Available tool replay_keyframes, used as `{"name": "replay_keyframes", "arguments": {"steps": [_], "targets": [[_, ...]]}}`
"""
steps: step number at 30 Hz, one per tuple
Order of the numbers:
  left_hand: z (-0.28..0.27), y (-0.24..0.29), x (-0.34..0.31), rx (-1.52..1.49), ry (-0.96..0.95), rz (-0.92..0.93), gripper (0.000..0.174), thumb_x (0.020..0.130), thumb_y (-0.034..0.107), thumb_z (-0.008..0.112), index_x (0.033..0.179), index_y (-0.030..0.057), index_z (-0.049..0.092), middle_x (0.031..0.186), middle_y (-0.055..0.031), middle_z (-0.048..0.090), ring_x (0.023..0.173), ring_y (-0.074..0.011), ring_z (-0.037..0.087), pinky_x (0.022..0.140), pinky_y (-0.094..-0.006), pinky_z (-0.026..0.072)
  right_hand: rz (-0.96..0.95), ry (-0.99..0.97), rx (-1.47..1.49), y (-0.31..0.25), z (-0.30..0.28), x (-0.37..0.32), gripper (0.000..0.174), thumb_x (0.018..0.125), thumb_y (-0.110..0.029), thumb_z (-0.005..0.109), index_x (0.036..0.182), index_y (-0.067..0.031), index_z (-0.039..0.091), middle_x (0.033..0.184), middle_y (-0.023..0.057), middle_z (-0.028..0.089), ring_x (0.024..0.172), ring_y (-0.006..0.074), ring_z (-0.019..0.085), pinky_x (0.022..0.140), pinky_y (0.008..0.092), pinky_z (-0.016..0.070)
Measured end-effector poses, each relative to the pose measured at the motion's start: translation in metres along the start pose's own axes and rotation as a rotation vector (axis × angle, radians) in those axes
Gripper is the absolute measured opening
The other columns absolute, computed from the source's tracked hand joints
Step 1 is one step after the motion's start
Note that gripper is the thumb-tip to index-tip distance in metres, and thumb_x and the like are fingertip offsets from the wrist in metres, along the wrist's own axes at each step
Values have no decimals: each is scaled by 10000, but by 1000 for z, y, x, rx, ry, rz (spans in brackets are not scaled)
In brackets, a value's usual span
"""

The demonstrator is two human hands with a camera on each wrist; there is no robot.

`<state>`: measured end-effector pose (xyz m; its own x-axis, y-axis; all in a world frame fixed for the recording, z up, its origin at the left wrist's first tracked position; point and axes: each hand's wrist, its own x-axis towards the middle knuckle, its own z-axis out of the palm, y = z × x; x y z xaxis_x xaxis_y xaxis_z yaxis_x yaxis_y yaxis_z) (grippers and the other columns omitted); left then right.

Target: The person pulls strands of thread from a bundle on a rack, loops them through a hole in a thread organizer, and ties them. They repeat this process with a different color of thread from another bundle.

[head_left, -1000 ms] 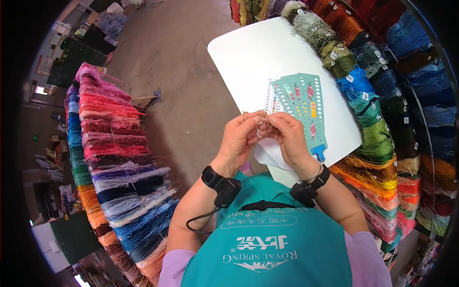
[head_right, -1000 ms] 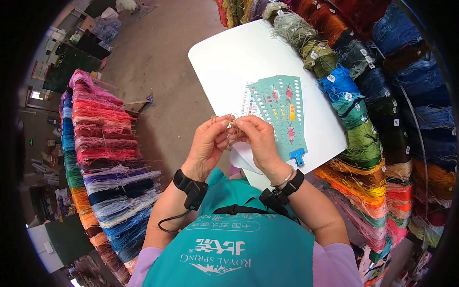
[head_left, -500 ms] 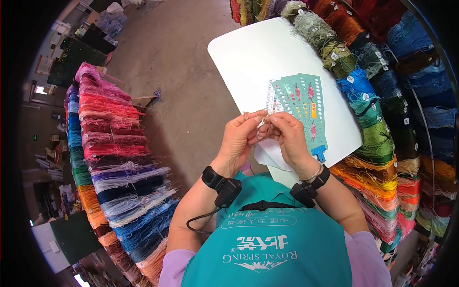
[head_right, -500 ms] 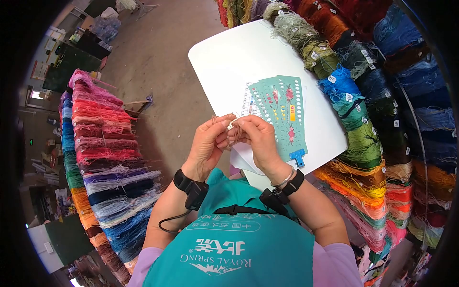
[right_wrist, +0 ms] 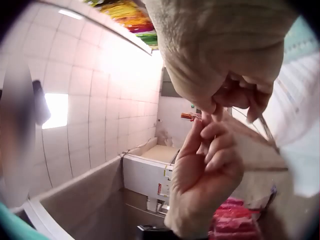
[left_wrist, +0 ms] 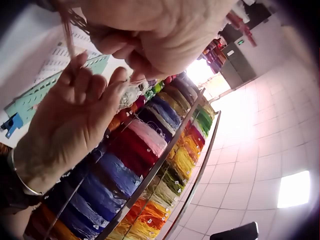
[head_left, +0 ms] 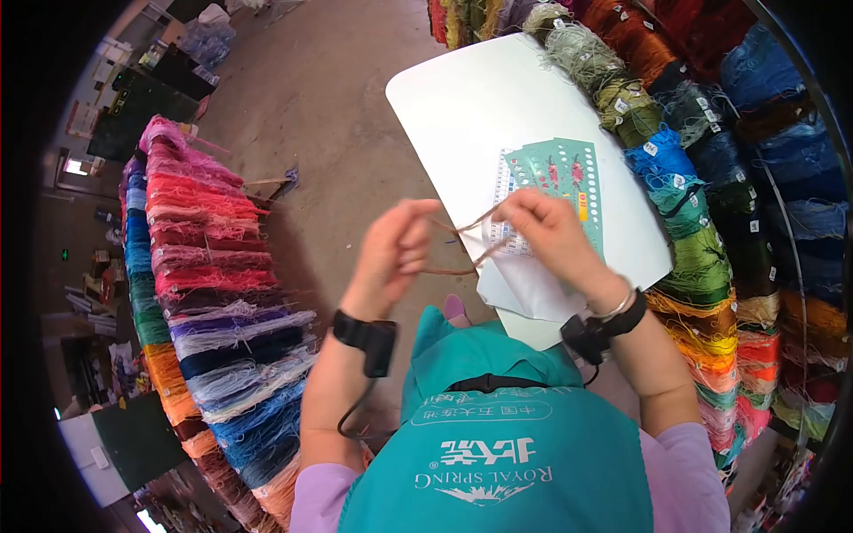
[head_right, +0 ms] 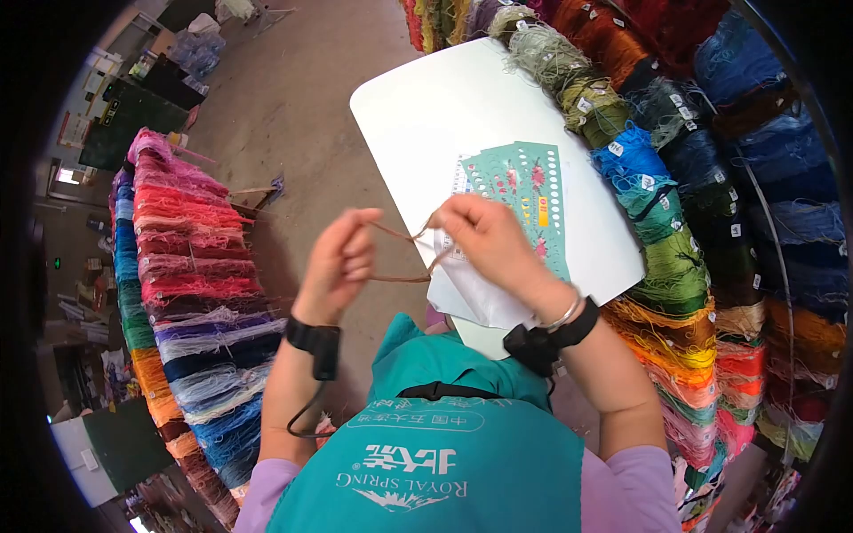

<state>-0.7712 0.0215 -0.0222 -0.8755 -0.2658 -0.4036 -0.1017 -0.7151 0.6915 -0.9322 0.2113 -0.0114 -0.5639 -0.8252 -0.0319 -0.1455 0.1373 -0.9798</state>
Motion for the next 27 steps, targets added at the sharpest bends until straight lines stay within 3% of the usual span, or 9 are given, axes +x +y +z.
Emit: {"name": "replay_keyframes", "arguments": {"steps": [2,7,9,10,13,18,21,24,27], "targets": [[-51,23,-12,-79,83,121,332,1053,318,434,1137,40,596,557,93,278,409,-15,222,337,-179,185,-274,148,-50,-8,-28,13,175,941,-172,592,893,-38,694,1065,83,646,986,129,584,924,294,444],[-207,88,-77,-137,284,243,315,1061,318,404,1026,69,595,536,57,277,396,-43,209,332,-202,169,-221,182,1016,-72,-151,40,190,977,-112,482,918,10,614,1153,197,637,1136,288,600,1059,448,428],[-270,99,-113,-117,501,247,304,1051,344,423,992,101,596,528,60,273,392,-51,196,334,-213,152,-340,-53,1157,-78,-209,43,164,992,-94,482,874,-3,550,717,22,497,634,116,502,669,269,449],[-305,103,-131,-130,655,247,318,1041,381,436,981,122,612,507,65,250,369,-59,192,325,-225,152,-328,79,1055,-82,-241,44,118,982,-93,516,909,-6,547,666,-13,364,519,75,302,518,235,297],[-364,108,-185,48,994,240,313,1026,432,453,931,169,593,503,73,247,373,-71,195,334,-239,163,-366,332,732,-95,-321,39,133,985,-121,542,966,7,574,681,-26,404,483,53,270,455,206,238],[-484,109,-282,367,1366,192,378,1016,460,423,1035,170,665,603,54,437,479,-105,356,456,-285,318,-200,909,-165,-110,-382,36,222,974,-226,595,1006,-32,698,731,-47,544,569,10,394,517,167,300],[-531,108,-309,710,1700,362,404,1022,454,408,1049,139,659,588,56,425,465,-103,347,447,-298,303,-459,867,-584,-91,-372,42,241,966,-254,610,1022,-52,729,814,-48,623,704,12,470,639,160,371],[-424,117,-264,356,1344,217,384,1010,458,454,1046,123,640,560,60,362,429,-86,306,402,-281,265,-401,477,-560,-88,-281,32,222,976,-183,588,1082,-24,701,985,-21,675,875,61,575,812,207,455],[-336,103,-170,-174,650,289,150,998,245,571,1051,120,634,555,88,292,402,-39,207,346,-202,152,-350,193,-452,-79,-208,31,206,957,-73,553,1115,-6,666,950,16,668,925,93,613,849,247,482]]}}
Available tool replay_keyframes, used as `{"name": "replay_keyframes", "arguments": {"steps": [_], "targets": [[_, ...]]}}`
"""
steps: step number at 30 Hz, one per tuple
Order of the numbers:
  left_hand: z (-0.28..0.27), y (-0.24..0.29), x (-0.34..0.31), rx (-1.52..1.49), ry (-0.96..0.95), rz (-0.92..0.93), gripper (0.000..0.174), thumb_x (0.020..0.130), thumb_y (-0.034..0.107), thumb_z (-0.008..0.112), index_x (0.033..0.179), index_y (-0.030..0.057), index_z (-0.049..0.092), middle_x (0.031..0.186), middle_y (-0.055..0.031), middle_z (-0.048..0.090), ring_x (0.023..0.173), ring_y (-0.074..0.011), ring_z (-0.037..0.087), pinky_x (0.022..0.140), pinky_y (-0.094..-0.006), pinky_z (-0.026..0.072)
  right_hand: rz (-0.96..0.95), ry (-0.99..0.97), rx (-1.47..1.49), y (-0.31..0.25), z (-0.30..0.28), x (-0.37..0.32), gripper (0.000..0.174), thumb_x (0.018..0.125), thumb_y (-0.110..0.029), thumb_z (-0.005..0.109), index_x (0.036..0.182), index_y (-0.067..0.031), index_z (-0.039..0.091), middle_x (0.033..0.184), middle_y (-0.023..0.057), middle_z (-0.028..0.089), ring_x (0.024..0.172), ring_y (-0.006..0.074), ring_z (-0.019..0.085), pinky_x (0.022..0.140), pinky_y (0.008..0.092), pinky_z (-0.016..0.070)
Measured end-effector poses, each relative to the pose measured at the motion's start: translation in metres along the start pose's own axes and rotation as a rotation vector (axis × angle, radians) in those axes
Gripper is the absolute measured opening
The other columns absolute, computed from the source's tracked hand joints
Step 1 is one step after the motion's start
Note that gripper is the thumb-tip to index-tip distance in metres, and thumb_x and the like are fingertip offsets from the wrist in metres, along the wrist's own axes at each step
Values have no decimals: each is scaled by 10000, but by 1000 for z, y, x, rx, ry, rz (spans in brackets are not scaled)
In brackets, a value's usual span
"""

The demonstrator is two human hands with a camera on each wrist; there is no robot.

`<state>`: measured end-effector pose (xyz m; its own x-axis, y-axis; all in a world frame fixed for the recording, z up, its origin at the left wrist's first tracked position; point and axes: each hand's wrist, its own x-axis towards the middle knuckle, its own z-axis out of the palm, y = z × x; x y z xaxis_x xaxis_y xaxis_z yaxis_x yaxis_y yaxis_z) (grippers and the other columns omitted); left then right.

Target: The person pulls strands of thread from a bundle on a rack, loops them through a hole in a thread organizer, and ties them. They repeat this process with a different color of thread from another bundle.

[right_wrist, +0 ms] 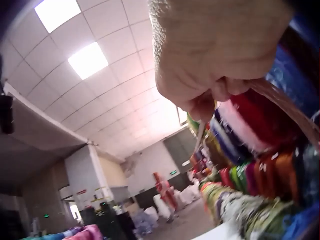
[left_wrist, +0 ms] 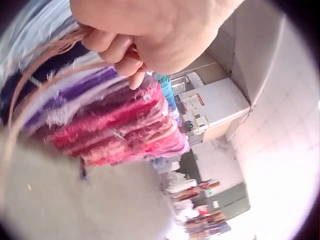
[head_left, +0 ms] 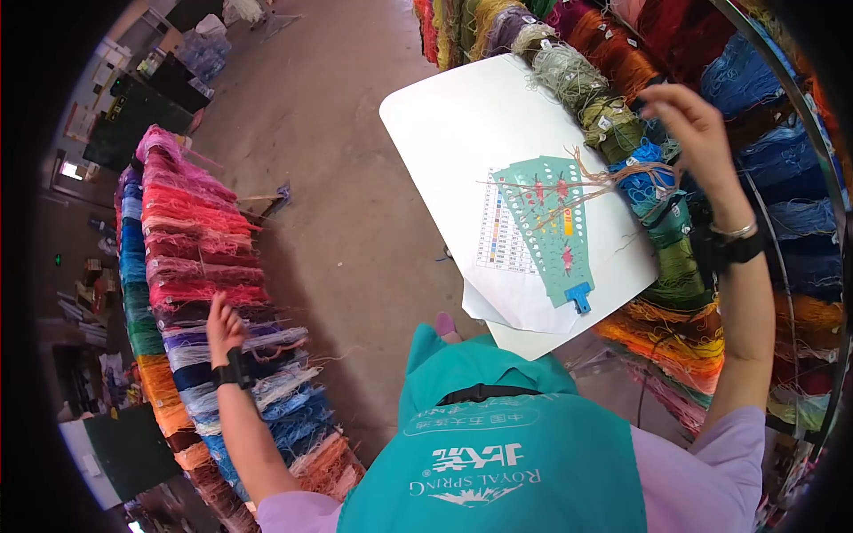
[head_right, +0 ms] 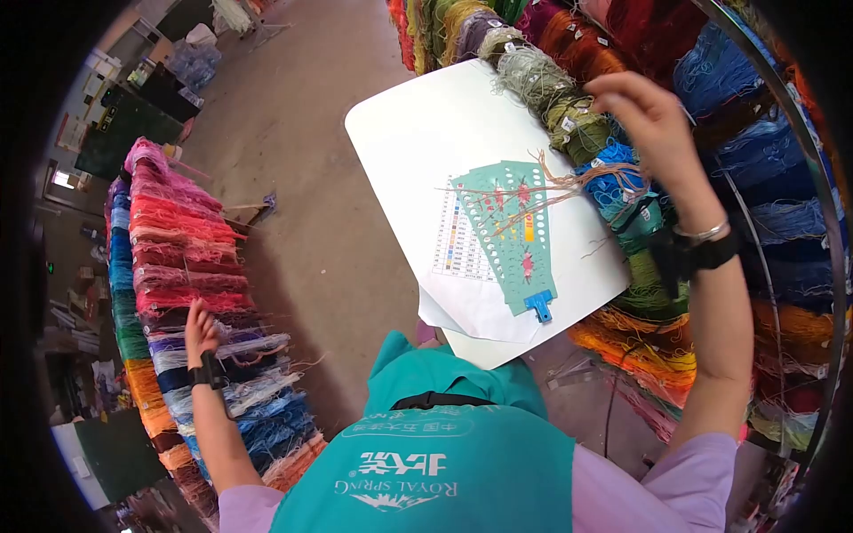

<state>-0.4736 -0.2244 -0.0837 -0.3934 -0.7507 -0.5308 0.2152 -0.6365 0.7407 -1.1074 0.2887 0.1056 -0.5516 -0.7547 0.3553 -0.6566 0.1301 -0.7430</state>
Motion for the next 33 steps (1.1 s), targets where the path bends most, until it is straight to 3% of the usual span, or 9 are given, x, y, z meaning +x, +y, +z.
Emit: {"name": "replay_keyframes", "arguments": {"steps": [2,4,8,11,16,19,23,27,33], "targets": [[126,-43,-31,-16,-159,-12,164,998,166,563,1129,98,635,566,92,286,429,-21,215,355,-188,156,57,-136,165,-2,43,-8,164,943,-64,541,1062,-2,635,903,34,654,877,103,623,815,259,492],[202,-85,-42,26,-334,-40,358,977,209,602,1305,80,544,600,105,310,450,-4,237,366,-172,172,127,-246,284,2,86,-17,125,924,-53,526,1045,-32,543,856,58,670,836,115,637,775,261,497],[325,-161,-73,122,-735,-202,494,926,201,656,1372,77,486,701,109,360,507,16,282,413,-148,215,347,-488,428,-24,139,-31,387,918,-73,558,1280,-48,424,816,64,689,833,106,633,811,281,467],[388,-198,-94,346,-852,-199,463,910,183,662,1330,56,515,755,102,419,520,5,316,448,-156,255,376,-545,555,-28,161,-39,488,917,-69,561,1367,-44,374,809,63,684,814,105,624,807,281,458],[417,-221,-101,436,-834,-195,206,898,222,703,1015,95,590,709,66,515,527,-6,340,466,-165,255,329,-513,732,-5,176,-52,525,906,-67,571,1387,-37,365,768,47,663,749,100,608,733,272,463],[420,-231,-97,496,-680,-175,187,904,248,709,927,116,578,659,51,523,519,-12,330,454,-173,248,311,-425,436,0,176,-53,378,891,-60,580,1264,-27,530,734,33,650,686,99,601,646,272,473],[425,-245,-86,329,-541,-304,152,941,230,660,943,95,590,768,34,578,514,-22,319,445,-182,260,36,1,124,15,200,-54,112,879,-94,627,892,-16,706,728,36,672,632,79,580,574,266,464],[439,-242,-80,287,-446,-260,178,998,226,555,1022,56,604,913,11,591,539,-29,320,463,-187,292,364,28,299,54,205,-37,133,883,-120,642,891,-2,701,727,49,674,648,78,583,575,251,454],[455,-252,-64,309,-372,-294,222,1009,191,488,1083,4,582,1057,-56,611,572,-54,349,493,-190,331,458,-59,160,95,224,-16,160,842,-157,657,856,-5,706,699,90,685,615,127,612,581,288,479]]}}
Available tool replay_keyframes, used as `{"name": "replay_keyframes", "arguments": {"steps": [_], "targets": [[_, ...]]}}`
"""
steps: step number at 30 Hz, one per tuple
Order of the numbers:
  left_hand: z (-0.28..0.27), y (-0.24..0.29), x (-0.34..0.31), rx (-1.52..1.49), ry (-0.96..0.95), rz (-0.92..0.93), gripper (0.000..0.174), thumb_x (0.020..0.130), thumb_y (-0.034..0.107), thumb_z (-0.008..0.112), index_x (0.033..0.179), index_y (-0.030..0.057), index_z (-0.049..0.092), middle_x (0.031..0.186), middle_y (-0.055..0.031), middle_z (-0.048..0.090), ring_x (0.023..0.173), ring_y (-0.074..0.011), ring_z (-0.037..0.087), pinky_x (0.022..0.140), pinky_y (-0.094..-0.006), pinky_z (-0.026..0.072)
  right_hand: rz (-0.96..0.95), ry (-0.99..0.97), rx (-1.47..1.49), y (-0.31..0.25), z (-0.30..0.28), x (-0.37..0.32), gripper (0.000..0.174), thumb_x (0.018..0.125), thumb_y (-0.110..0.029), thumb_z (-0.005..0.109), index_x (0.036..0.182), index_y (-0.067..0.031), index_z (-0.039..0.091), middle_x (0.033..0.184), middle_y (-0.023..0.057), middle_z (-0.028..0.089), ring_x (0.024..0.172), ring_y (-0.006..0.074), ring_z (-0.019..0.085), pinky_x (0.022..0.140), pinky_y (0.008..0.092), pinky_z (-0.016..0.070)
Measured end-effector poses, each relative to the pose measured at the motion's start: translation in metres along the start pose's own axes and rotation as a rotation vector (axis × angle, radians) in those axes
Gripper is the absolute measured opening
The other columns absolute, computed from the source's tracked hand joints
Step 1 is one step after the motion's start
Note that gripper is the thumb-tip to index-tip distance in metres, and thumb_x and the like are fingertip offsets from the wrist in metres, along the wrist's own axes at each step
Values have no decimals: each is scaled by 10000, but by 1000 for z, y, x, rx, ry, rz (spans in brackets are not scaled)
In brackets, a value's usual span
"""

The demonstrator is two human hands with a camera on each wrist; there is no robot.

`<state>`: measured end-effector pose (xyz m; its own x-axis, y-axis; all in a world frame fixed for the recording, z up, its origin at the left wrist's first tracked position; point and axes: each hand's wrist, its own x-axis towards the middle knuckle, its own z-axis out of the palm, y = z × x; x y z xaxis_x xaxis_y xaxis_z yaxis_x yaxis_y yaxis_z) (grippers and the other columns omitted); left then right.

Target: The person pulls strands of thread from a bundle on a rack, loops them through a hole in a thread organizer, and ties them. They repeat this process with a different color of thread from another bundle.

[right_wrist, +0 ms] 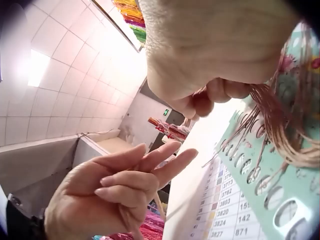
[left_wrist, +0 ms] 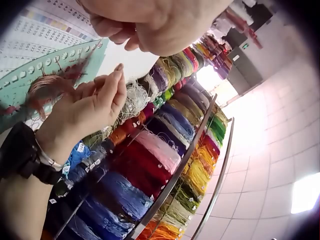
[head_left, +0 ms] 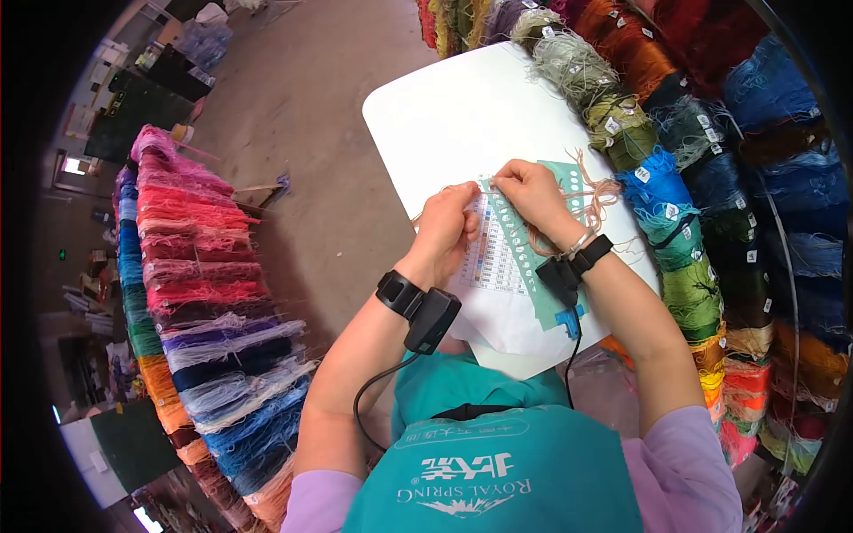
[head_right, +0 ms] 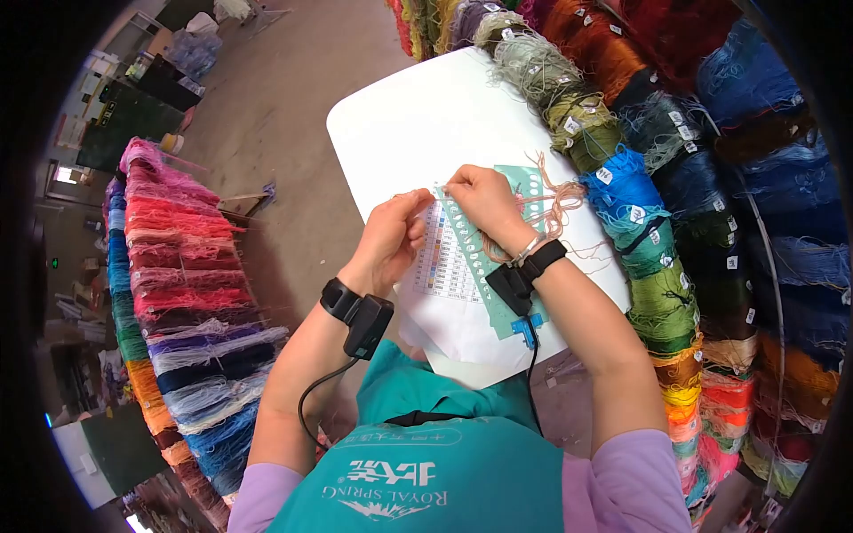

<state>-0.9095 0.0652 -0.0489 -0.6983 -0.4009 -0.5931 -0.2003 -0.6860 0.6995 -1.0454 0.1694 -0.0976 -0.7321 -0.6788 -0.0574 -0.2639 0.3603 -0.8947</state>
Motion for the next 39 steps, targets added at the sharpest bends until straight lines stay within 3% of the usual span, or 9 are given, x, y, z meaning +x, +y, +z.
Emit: {"name": "replay_keyframes", "arguments": {"steps": [2,5,8,11,14,20,26,32,39], "targets": [[4,-1,3,-25,12,-11,205,1000,178,499,1075,4,579,1024,-56,610,575,-58,355,494,-189,332,11,38,-18,5,2,0,178,818,-180,669,847,-8,704,690,118,685,608,174,640,595,313,500],[6,0,7,-18,38,-59,178,993,164,514,1064,13,576,943,-37,590,581,-55,372,499,-189,334,11,57,38,8,1,-3,172,817,-174,666,836,-7,704,695,114,688,604,166,638,589,308,498],[1,-1,20,29,-1,-87,191,986,141,521,1118,10,565,908,-24,580,581,-49,375,497,-189,339,40,57,53,9,-1,-8,160,824,-162,659,836,-7,696,686,91,684,595,129,617,572,286,485],[8,-2,22,313,-16,-63,223,988,123,515,1181,18,551,883,-13,576,626,-44,437,535,-195,381,49,66,167,12,1,-13,141,827,-145,658,838,-6,682,663,57,667,585,87,582,552,261,462],[5,-24,35,477,-56,186,260,974,87,511,1228,36,543,852,-4,574,696,-55,503,603,-215,435,36,83,169,11,1,-16,124,827,-130,659,837,-7,670,644,29,647,576,63,553,537,246,441],[-5,-26,43,629,-60,288,298,937,34,505,1234,23,536,856,-14,598,742,-79,539,662,-241,467,-8,70,143,14,0,-18,115,827,-122,658,832,-7,666,638,19,637,564,61,543,525,242,427],[-6,-21,43,550,-106,218,265,964,85,542,1202,-29,556,885,-16,622,704,-46,521,596,-197,428,-24,70,174,10,-1,-20,105,830,-112,651,832,-7,653,632,7,624,578,45,538,527,239,427],[1,-8,34,511,-140,125,255,984,105,546,1204,-20,576,880,4,616,660,-21,489,552,-159,384,-2,60,233,12,0,-19,100,828,-101,652,843,-2,640,641,12,625,584,42,534,535,234,431],[-5,-13,49,633,-185,191,140,962,102,569,1011,-14,632,763,19,580,620,-37,476,551,-190,402,-40,43,246,13,1,-19,117,831,-101,631,903,-9,638,648,25,619,594,59,543,561,239,443]]}}
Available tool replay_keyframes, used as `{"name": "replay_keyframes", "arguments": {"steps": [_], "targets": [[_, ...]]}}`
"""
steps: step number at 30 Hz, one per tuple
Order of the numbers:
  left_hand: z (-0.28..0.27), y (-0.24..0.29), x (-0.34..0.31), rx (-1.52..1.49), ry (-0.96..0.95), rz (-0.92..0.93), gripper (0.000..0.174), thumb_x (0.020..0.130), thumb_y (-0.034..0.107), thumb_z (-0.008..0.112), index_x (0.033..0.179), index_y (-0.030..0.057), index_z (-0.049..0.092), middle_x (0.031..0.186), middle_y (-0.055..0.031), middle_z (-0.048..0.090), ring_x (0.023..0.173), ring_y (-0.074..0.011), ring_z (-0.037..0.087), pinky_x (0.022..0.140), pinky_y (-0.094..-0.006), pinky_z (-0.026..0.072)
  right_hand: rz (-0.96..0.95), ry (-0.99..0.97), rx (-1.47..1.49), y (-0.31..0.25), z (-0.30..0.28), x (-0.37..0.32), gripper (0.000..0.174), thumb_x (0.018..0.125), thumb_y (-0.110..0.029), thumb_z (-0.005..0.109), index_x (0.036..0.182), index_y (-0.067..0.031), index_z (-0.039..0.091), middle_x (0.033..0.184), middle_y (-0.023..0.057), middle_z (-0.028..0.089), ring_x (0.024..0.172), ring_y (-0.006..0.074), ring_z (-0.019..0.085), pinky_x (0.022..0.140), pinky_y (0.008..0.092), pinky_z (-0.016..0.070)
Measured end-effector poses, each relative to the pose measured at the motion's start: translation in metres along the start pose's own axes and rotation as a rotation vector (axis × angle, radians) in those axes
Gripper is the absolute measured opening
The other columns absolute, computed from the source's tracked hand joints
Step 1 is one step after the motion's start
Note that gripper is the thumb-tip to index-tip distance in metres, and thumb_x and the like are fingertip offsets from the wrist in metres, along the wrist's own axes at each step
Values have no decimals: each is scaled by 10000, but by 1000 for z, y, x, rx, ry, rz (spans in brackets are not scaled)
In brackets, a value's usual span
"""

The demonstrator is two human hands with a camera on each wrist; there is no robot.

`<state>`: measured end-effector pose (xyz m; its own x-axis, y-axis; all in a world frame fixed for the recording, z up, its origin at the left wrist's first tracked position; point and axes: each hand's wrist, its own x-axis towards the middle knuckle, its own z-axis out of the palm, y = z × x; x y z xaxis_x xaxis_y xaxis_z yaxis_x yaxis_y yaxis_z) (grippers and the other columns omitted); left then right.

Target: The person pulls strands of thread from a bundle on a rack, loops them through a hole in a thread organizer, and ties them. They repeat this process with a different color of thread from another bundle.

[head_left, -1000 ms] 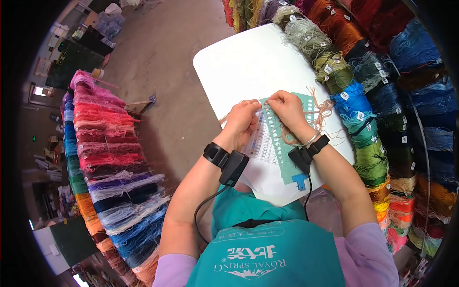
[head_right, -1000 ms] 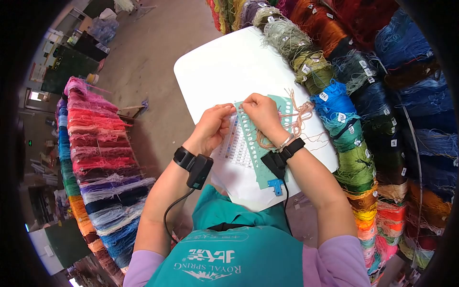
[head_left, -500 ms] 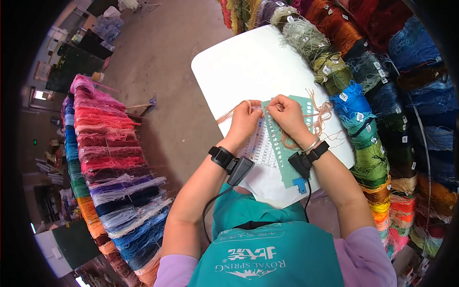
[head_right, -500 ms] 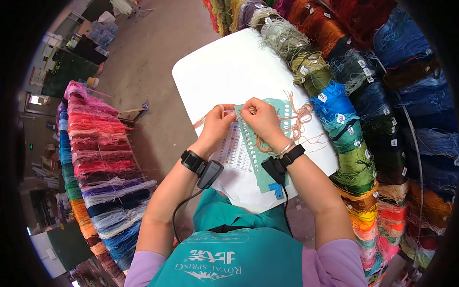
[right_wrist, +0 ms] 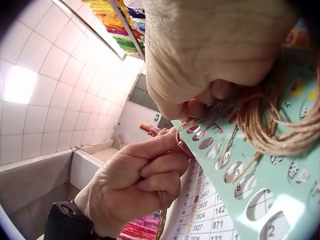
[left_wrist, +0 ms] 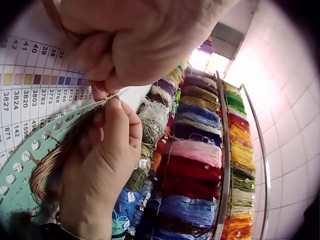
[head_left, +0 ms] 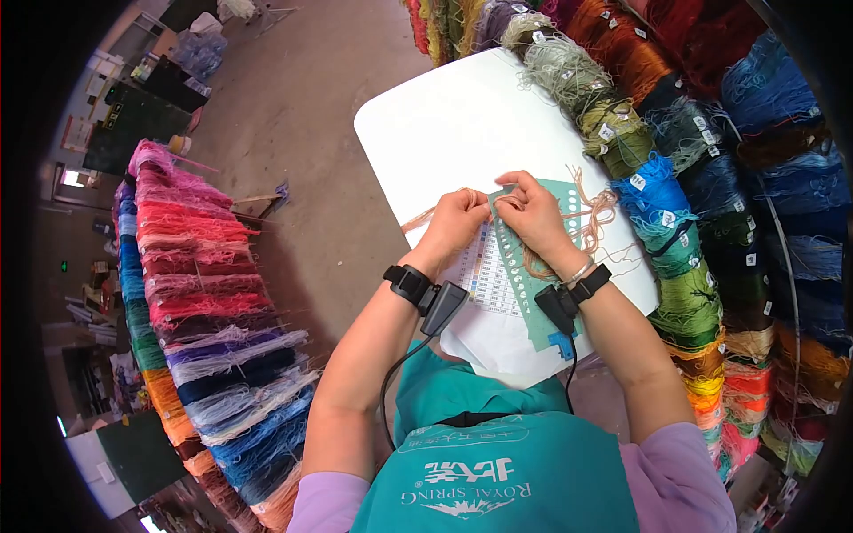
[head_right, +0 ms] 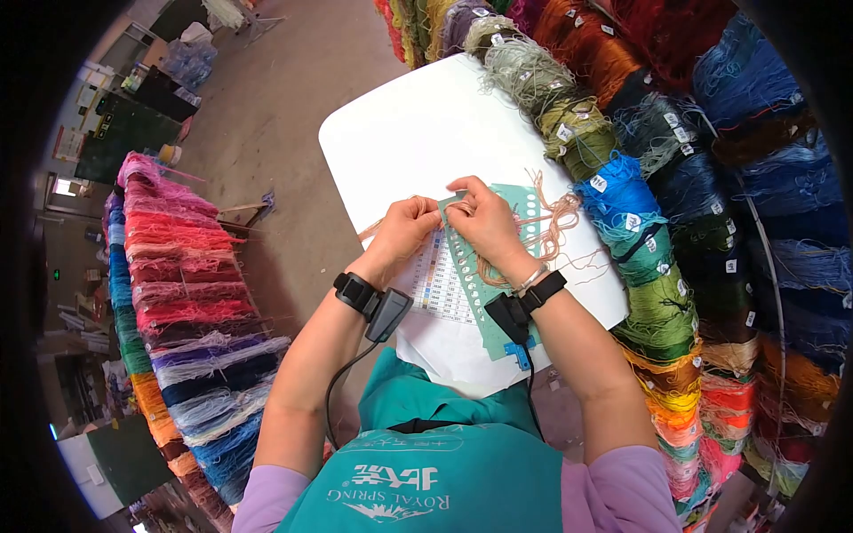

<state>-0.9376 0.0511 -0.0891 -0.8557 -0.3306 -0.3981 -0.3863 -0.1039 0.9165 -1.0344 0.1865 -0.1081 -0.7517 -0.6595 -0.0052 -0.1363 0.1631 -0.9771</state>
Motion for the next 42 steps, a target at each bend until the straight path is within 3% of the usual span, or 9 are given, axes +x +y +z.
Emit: {"name": "replay_keyframes", "arguments": {"steps": [5,8,11,15,18,24,29,36,42], "targets": [[-2,-11,4,283,92,112,123,864,61,579,892,-29,658,746,-68,642,676,-126,574,630,-278,475,7,-69,-166,-12,1,-2,168,822,-120,611,955,-18,629,627,39,595,572,98,550,562,268,445],[-3,-7,-3,367,164,165,141,867,82,576,898,-22,666,759,-93,668,688,-130,603,646,-279,492,35,-100,-216,-16,-4,1,164,796,-117,604,932,-27,627,611,30,584,559,115,546,549,288,436],[-20,-6,-7,315,183,61,173,897,107,558,932,-22,668,806,-85,690,712,-123,618,666,-271,502,82,-139,-180,-13,-8,7,169,769,-126,605,913,-38,624,600,20,574,552,127,540,538,297,425],[-22,5,-19,-25,53,-35,228,966,130,516,1096,-12,637,825,-3,673,575,-20,441,510,-182,362,116,-149,-196,-10,-11,11,175,759,-146,617,897,-40,619,618,17,588,564,134,552,545,302,428],[-26,7,-18,-297,34,-142,211,968,148,528,1077,5,638,809,7,655,537,-8,382,472,-178,304,128,-153,-213,-10,-11,13,183,760,-157,619,899,-39,620,625,21,592,572,139,559,551,306,433],[-14,-2,-12,-96,135,-14,120,962,172,595,967,52,607,787,12,606,511,-14,354,444,-182,259,161,-162,-277,-11,-10,16,244,760,-229,656,911,-39,628,666,41,617,595,162,587,567,312,452],[-19,2,-20,-377,56,-114,153,982,220,598,971,71,567,736,43,539,511,-12,345,439,-165,260,198,-175,-355,-23,-9,16,395,751,-348,720,954,-22,628,723,65,636,635,179,606,580,310,467],[-14,-1,-20,-450,-67,-69,152,985,226,595,955,78,579,724,46,524,518,-13,348,437,-167,265,181,-191,-292,-19,-10,15,418,763,-356,719,979,-12,621,735,67,626,649,171,605,576,306,463],[-14,0,-19,-335,123,-55,170,943,229,656,933,72,590,712,57,513,530,-4,355,444,-163,265,200,-196,-248,-16,-11,17,401,766,-338,704,983,-12,617,755,77,635,662,181,616,594,311,475]]}}
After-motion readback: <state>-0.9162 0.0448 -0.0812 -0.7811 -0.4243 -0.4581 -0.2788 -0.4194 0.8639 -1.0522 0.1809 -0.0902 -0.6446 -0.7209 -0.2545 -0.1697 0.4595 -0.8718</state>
